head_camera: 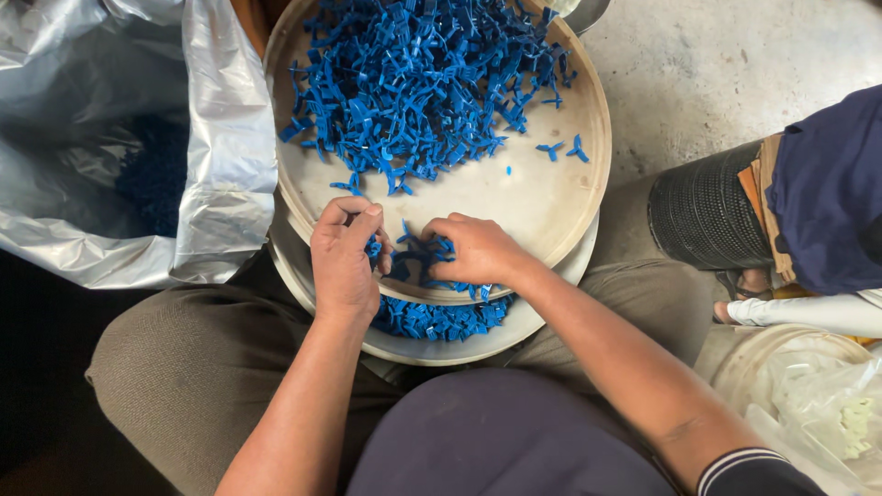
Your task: The person sits on the floor and sorts blue plastic pieces from a large tray into a white bag. They pick up pieces by hand, separate them, and place them into the bag.
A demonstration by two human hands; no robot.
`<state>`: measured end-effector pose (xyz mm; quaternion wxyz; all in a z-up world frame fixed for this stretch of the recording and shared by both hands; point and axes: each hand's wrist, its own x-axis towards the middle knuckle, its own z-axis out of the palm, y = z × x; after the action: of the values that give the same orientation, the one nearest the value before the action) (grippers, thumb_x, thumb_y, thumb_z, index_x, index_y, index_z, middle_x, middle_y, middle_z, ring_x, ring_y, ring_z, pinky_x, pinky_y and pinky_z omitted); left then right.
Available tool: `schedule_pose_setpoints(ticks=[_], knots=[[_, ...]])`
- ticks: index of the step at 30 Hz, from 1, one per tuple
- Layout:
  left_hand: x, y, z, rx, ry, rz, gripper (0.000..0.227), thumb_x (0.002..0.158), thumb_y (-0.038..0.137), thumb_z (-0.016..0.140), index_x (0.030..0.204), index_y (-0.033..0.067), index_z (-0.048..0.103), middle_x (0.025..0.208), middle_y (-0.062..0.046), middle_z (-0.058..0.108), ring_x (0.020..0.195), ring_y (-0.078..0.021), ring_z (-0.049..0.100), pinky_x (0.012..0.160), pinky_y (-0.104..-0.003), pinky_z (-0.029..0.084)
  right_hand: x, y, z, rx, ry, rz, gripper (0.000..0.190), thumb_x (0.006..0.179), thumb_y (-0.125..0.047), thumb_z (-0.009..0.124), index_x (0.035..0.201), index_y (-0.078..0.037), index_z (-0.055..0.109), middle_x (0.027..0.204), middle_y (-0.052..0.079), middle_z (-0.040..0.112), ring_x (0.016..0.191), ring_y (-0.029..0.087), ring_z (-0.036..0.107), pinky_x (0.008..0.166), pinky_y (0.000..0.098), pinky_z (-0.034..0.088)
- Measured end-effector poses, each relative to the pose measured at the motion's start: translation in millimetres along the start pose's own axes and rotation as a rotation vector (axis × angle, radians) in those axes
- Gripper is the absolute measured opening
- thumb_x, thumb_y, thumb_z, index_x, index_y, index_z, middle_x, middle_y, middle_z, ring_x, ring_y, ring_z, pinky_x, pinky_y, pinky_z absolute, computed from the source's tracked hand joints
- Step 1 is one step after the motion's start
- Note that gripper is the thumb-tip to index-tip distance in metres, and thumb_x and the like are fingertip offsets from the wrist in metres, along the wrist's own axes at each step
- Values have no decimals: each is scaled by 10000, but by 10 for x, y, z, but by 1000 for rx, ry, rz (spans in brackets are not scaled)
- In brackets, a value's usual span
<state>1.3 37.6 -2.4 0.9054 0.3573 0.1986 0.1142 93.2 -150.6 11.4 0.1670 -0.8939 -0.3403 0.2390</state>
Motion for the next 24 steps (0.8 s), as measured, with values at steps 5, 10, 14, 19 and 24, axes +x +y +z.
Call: schedule_pose_setpoints(ticks=[5, 10, 14, 19, 24], knots=[[-7, 17, 20, 10, -4, -22, 111, 910, 149, 713, 934, 106, 613, 748, -10, 583, 608, -128, 575, 442, -267, 411, -53, 45, -17, 76, -119, 53, 388, 712, -356, 774, 1044, -166, 706, 980, 100, 721, 955, 329, 708, 839, 413, 555], [-26, 25, 25, 12, -9, -42, 121, 908, 153, 722, 943, 105, 616, 729, -11, 575, 610, -126, 563, 451, -268, 404, -334, -87, -11, 19, -15, -167, 241, 770, -236, 727, 997, -156, 707, 915, 101, 668, 966, 332, 642, 822, 443, 512], [-34, 26, 39, 19, -8, -61, 112, 908, 151, 714, 940, 111, 615, 720, -9, 575, 602, -120, 567, 451, -260, 410, -632, -265, -59, -45, 33, -237, 190, 798, -195, 716, 982, -152, 705, 895, 89, 629, 940, 322, 615, 806, 449, 496], [-51, 11, 63, 31, -21, -46, 105, 922, 142, 709, 930, 105, 611, 729, 2, 565, 596, -110, 556, 447, -260, 408, -891, -387, -115, -104, 108, -386, 220, 813, -250, 745, 1011, -155, 722, 1049, 96, 645, 995, 324, 595, 845, 449, 472], [-58, 14, 62, 38, -30, -54, 106, 926, 148, 706, 930, 109, 608, 727, 1, 571, 604, -109, 563, 447, -259, 403, -989, -147, -174, -6, 118, -269, 195, 900, -318, 723, 1043, -190, 751, 1243, 71, 678, 1173, 292, 614, 994, 436, 474]])
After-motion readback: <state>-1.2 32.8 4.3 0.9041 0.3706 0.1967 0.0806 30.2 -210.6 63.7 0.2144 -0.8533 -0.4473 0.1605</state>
